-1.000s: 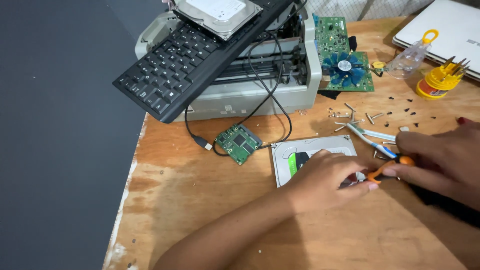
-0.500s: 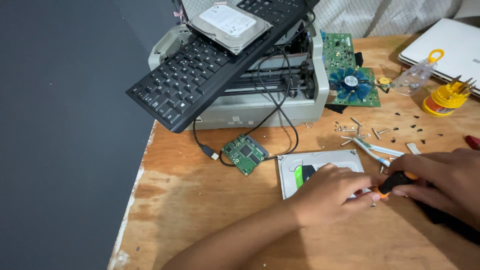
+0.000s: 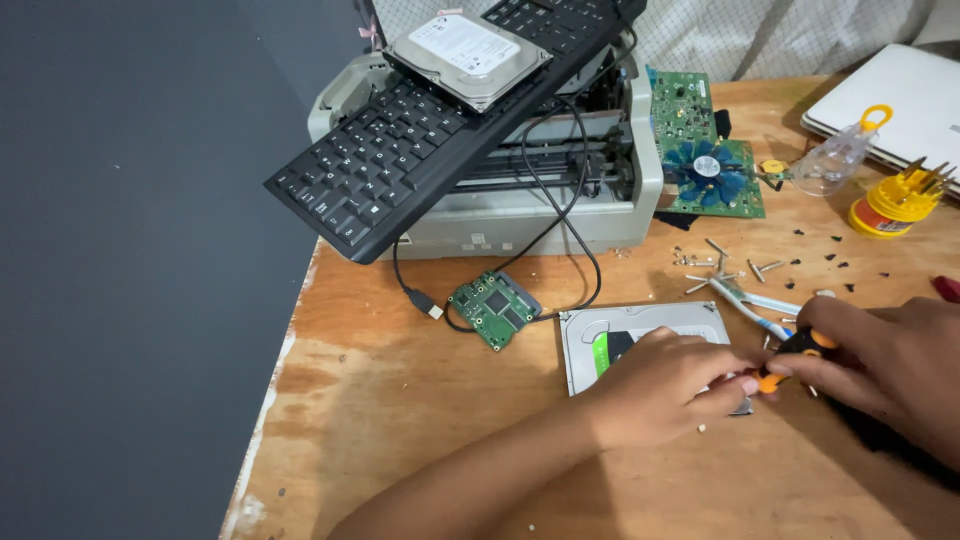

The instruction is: Removing screws from a hard drive and detaching the PCB using a screwdriver

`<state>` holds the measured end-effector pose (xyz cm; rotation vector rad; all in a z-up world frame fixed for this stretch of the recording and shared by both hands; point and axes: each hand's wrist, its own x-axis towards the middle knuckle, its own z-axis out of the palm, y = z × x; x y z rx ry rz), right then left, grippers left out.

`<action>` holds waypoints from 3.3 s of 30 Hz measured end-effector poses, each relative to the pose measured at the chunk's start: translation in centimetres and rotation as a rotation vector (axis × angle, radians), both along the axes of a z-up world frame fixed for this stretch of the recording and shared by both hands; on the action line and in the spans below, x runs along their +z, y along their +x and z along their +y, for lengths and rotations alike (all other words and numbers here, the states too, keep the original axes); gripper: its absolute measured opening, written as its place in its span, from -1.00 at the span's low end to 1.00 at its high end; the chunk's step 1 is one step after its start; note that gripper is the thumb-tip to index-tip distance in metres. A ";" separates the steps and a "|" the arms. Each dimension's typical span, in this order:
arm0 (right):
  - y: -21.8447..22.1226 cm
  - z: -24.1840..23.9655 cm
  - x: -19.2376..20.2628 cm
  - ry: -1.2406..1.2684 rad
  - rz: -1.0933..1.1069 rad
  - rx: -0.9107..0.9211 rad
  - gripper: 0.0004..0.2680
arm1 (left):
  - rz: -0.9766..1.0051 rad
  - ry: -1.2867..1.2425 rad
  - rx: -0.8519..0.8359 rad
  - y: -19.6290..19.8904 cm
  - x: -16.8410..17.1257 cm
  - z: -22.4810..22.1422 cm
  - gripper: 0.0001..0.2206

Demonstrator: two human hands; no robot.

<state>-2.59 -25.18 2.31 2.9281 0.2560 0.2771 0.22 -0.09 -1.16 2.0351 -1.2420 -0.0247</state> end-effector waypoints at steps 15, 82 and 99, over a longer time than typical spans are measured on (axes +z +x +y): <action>2.0 7.7 7.7 1.267 0.037 0.376 -0.65 | 0.606 -0.802 0.418 3.8 3.1 4.0 -0.81; 8.4 11.7 -5.2 1.281 -0.264 0.664 -0.61 | 0.626 -0.720 0.433 5.7 1.1 4.4 -0.85; 6.5 10.3 5.4 0.416 0.096 0.317 -0.75 | 0.641 -0.737 0.369 6.0 0.7 4.3 -0.83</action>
